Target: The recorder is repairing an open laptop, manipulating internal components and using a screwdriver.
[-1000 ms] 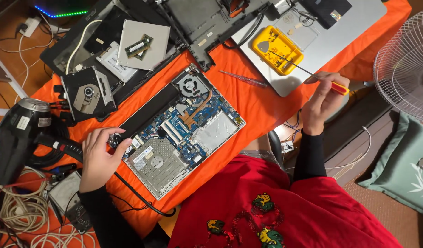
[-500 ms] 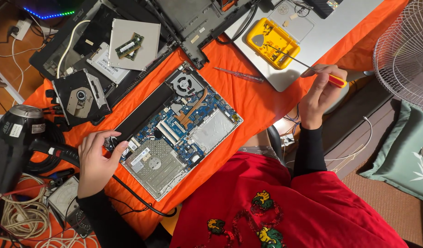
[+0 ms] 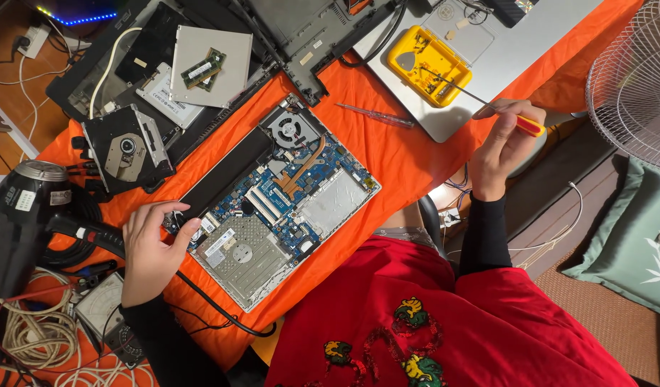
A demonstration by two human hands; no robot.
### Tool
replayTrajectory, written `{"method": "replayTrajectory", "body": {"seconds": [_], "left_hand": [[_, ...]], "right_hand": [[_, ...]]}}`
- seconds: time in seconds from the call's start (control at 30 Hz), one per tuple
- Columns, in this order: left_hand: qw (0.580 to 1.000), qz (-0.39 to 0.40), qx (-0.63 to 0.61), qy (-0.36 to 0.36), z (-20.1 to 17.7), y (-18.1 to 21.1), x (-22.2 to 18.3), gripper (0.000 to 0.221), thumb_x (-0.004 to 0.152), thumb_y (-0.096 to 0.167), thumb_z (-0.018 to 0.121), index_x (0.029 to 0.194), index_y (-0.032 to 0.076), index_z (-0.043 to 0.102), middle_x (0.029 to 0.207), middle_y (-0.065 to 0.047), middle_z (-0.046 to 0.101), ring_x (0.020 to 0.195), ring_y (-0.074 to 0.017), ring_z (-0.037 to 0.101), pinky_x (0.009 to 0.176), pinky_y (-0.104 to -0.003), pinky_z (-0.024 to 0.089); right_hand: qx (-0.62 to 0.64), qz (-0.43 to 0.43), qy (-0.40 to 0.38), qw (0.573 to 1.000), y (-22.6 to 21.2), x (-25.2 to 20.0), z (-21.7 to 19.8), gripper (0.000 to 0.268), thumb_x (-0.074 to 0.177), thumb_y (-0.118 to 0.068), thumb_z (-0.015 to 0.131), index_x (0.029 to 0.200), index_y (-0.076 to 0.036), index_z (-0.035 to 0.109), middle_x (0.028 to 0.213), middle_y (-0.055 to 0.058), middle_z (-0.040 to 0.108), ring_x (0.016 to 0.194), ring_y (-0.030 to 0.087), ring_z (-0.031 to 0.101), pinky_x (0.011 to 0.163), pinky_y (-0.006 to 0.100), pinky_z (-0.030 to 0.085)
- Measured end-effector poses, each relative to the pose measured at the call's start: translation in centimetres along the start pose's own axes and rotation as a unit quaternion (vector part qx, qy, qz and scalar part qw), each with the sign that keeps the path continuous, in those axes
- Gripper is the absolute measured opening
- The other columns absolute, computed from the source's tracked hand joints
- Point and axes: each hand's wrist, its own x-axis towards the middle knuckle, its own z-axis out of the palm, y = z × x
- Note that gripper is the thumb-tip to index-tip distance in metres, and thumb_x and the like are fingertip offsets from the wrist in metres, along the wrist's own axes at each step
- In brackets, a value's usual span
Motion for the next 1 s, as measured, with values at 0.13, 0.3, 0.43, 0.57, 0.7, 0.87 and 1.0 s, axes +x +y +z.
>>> {"method": "replayTrajectory", "body": {"seconds": [0.13,0.3,0.43,0.57,0.7,0.87,1.0], "left_hand": [[1.0,-0.005,0.004,-0.002,-0.1,0.1,0.0,0.033,0.094,0.034,0.074,0.118,0.012,0.07,0.112,-0.005,0.064,0.113,-0.0288,0.057,0.108,-0.044,0.036],[1.0,-0.006,-0.002,-0.002,-0.1,0.3,0.0,0.032,0.095,0.034,0.073,0.118,0.012,0.069,0.113,-0.005,0.064,0.113,-0.0291,0.057,0.107,-0.044,0.037],[1.0,-0.004,0.0,-0.002,-0.1,0.2,0.0,0.032,0.095,0.034,0.073,0.118,0.012,0.069,0.112,-0.005,0.064,0.113,-0.0294,0.057,0.107,-0.044,0.037],[1.0,-0.011,0.0,0.001,0.0,0.2,0.0,0.032,0.094,0.035,0.074,0.116,0.012,0.069,0.113,-0.005,0.064,0.112,-0.0289,0.057,0.105,-0.043,0.038],[1.0,-0.016,0.001,0.003,0.1,-0.2,-0.1,0.033,0.092,0.035,0.075,0.115,0.013,0.07,0.111,-0.004,0.064,0.11,-0.0272,0.058,0.103,-0.043,0.039],[1.0,-0.018,0.004,0.011,0.1,-0.2,0.0,0.032,0.092,0.035,0.076,0.115,0.013,0.071,0.111,-0.003,0.065,0.109,-0.0258,0.059,0.103,-0.042,0.04],[1.0,-0.001,-0.002,0.021,0.0,-0.1,0.4,0.032,0.088,0.033,0.078,0.111,0.012,0.071,0.109,-0.004,0.067,0.109,-0.0275,0.06,0.099,-0.042,0.041]], "right_hand": [[0.002,0.0,0.005,1.0,0.3,0.0,-0.1,0.025,0.123,-0.026,0.049,0.119,-0.003,0.043,0.105,0.013,0.056,0.091,0.021,0.063,0.086,0.034,0.058],[0.0,0.003,0.001,1.0,0.0,0.0,-0.1,0.025,0.124,-0.026,0.049,0.12,-0.003,0.043,0.106,0.013,0.057,0.091,0.021,0.064,0.088,0.034,0.057],[0.006,-0.004,0.01,1.0,0.0,0.4,-0.2,0.022,0.124,-0.024,0.049,0.12,-0.003,0.044,0.103,0.013,0.058,0.09,0.022,0.065,0.087,0.034,0.056],[0.032,-0.003,0.027,0.999,0.6,1.0,-0.3,0.022,0.123,-0.025,0.048,0.119,-0.004,0.045,0.102,0.014,0.06,0.088,0.023,0.066,0.085,0.035,0.056],[0.166,0.029,0.08,0.982,2.2,0.9,-1.4,0.02,0.12,-0.026,0.049,0.117,-0.007,0.047,0.101,0.01,0.057,0.084,0.02,0.06,0.076,0.036,0.052],[0.313,0.095,0.106,0.939,2.2,1.6,-1.9,0.022,0.121,-0.029,0.051,0.117,-0.007,0.05,0.096,0.008,0.055,0.084,0.017,0.052,0.077,0.034,0.044],[0.382,0.122,0.104,0.91,1.8,2.0,-1.6,0.025,0.118,-0.032,0.054,0.116,-0.008,0.052,0.093,0.006,0.055,0.082,0.016,0.05,0.076,0.032,0.042]]}}
